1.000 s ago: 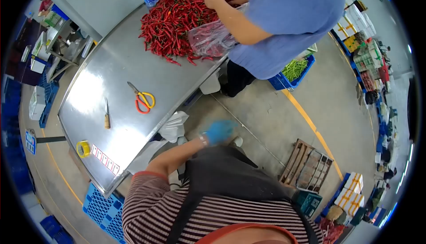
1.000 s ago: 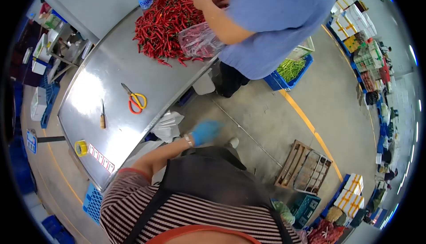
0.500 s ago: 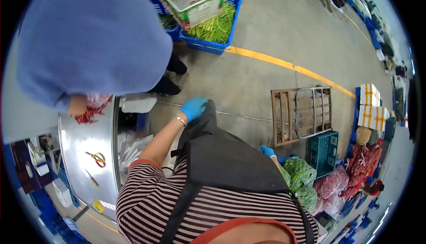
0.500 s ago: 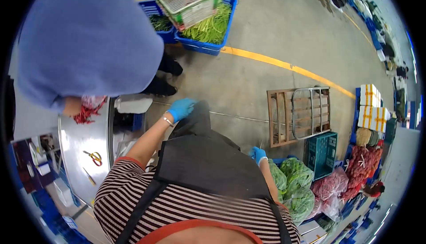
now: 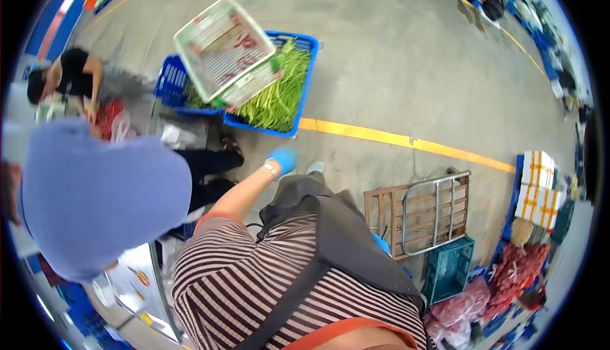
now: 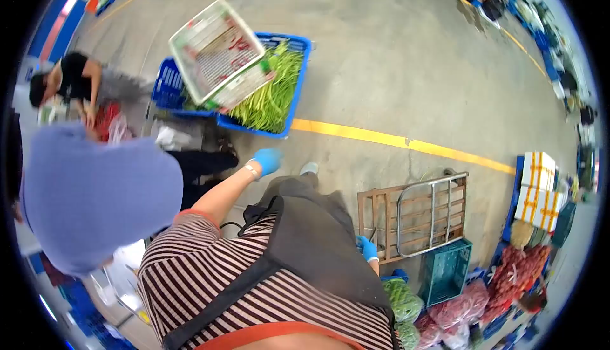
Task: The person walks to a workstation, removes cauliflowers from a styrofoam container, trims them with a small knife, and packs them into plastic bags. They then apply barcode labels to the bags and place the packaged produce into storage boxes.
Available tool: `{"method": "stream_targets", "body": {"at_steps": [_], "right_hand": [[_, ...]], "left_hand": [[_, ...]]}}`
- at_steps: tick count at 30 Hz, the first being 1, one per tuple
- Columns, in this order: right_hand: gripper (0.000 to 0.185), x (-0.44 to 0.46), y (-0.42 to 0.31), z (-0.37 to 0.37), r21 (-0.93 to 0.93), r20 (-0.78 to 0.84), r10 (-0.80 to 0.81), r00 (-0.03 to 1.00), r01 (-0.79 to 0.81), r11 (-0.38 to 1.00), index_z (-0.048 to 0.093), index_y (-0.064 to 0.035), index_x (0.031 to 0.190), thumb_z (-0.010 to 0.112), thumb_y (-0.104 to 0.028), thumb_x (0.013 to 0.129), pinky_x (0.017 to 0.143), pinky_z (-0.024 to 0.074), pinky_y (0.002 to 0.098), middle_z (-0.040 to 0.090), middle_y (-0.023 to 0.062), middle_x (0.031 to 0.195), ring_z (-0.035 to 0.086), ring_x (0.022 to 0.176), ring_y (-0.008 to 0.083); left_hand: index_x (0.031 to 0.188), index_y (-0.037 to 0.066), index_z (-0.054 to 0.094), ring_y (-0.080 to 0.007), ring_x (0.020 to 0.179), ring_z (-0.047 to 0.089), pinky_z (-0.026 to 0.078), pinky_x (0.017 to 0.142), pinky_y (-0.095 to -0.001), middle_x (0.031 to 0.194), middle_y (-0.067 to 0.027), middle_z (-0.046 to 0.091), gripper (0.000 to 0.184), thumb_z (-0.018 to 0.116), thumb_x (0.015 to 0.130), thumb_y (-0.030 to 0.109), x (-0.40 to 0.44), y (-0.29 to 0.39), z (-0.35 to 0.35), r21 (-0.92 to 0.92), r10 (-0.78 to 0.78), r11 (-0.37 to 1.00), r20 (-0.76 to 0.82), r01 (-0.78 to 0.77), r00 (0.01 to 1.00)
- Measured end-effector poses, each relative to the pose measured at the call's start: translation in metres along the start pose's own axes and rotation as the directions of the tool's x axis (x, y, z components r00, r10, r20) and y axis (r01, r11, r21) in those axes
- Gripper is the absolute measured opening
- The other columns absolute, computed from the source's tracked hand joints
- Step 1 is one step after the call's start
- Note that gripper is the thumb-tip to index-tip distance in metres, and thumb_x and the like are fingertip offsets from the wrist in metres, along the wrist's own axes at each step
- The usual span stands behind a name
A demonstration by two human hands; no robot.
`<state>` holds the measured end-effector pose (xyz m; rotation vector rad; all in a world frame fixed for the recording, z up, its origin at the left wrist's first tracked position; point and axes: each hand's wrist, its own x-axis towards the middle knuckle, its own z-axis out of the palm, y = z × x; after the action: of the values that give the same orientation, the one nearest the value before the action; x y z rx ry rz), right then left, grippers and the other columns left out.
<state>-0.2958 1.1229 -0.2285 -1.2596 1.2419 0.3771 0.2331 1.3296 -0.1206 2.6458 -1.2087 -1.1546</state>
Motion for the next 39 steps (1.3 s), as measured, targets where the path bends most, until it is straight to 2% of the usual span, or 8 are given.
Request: {"method": "stream_targets", "body": {"at_steps": [11,18,22,24,29,32,37,39], "right_hand": [[0.030,0.113,-0.049,-0.255,0.512,-0.139,0.375,0.917,-0.258,0.819,0.066,-0.0039,0.100,0.057,-0.030,0.089,0.053,0.0484,0.0374,0.068,0.0132,0.082,0.059,0.058,0.0244],[0.031,0.248,-0.221,-0.488,0.289,-0.252,0.085,0.964,-0.009,0.957,0.064,-0.0012,0.099,0.057,-0.030,0.089,0.054,0.0498,0.0388,0.069,0.0132,0.082,0.062,0.060,0.0256],[0.042,0.343,-0.409,-0.649,0.382,-0.241,0.286,0.928,-0.180,0.907,0.060,0.0004,0.118,0.055,-0.031,0.091,0.054,0.0528,0.0349,0.071,0.0134,0.094,0.063,0.061,0.0225],[0.042,0.400,-0.483,-0.713,0.271,-0.301,0.200,0.932,-0.117,0.956,0.059,-0.0002,0.120,0.055,-0.031,0.092,0.053,0.0527,0.0338,0.071,0.0132,0.093,0.062,0.058,0.0215],[0.040,0.490,-0.601,-0.809,0.606,-0.155,0.170,0.973,-0.043,0.795,0.060,-0.0066,0.123,0.052,-0.032,0.093,0.053,0.0536,0.0307,0.071,0.0120,0.093,0.059,0.054,0.0186],[0.040,0.508,-0.620,-0.848,0.205,-0.167,0.205,0.965,-0.169,0.964,0.064,-0.0058,0.117,0.052,-0.034,0.092,0.061,0.0544,0.0377,0.072,0.0108,0.098,0.065,0.064,0.0237],[0.037,0.541,-0.605,-0.916,0.587,-0.181,0.250,0.951,-0.100,0.803,0.061,-0.0014,0.114,0.055,-0.031,0.091,0.054,0.0485,0.0380,0.069,0.0159,0.095,0.063,0.063,0.0280],[0.033,0.588,-0.555,-0.928,0.769,-0.109,0.385,0.916,-0.167,0.617,0.061,-0.0012,0.111,0.053,-0.028,0.093,0.053,0.0480,0.0391,0.070,0.0170,0.093,0.064,0.064,0.0285]], "left_hand": [[0.115,0.009,0.064,-0.0361,0.103,0.062,0.049,0.089,-0.0453,0.114,-0.0181,0.064,0.033,0.055,0.088,0.027,0.410,0.386,-0.196,0.067,0.705,0.704,-0.187,-0.707,0.685],[0.103,0.007,0.070,-0.0325,0.088,0.068,0.052,0.081,-0.0430,0.098,-0.0175,0.069,0.034,0.053,0.087,0.032,0.549,0.361,-0.195,-0.209,0.240,0.959,0.254,-0.189,0.937],[0.084,0.011,0.075,-0.0351,0.085,0.068,0.054,0.075,-0.0478,0.093,-0.0165,0.070,0.022,0.065,0.075,0.029,0.618,0.268,-0.172,0.472,0.317,0.774,0.290,-0.423,0.903],[0.094,0.010,0.075,-0.0343,0.092,0.068,0.053,0.078,-0.0456,0.102,-0.0167,0.069,0.030,0.068,0.073,0.030,0.638,0.256,-0.186,0.411,0.029,0.855,0.571,-0.316,0.820],[0.104,0.013,0.073,-0.0306,0.105,0.065,0.052,0.086,-0.0439,0.113,-0.0123,0.068,0.038,0.067,0.077,0.039,0.845,0.335,-0.345,0.636,-0.217,0.762,0.426,-0.120,0.879],[0.101,0.013,0.073,-0.0308,0.102,0.066,0.053,0.083,-0.0425,0.110,-0.0129,0.069,0.030,0.060,0.083,0.032,0.977,0.441,-0.421,0.650,-0.144,0.751,0.329,-0.113,0.933],[0.082,0.011,0.073,-0.0341,0.082,0.068,0.054,0.068,-0.0438,0.091,-0.0186,0.068,0.015,0.062,0.080,0.021,1.288,0.727,-0.546,0.650,0.410,0.678,0.056,-0.345,0.911],[0.087,0.007,0.069,-0.0298,0.069,0.064,0.052,0.063,-0.0403,0.082,-0.0170,0.067,0.015,0.063,0.080,0.019,1.431,0.837,-0.558,-0.150,0.478,0.851,-0.179,-0.504,0.860]]}}
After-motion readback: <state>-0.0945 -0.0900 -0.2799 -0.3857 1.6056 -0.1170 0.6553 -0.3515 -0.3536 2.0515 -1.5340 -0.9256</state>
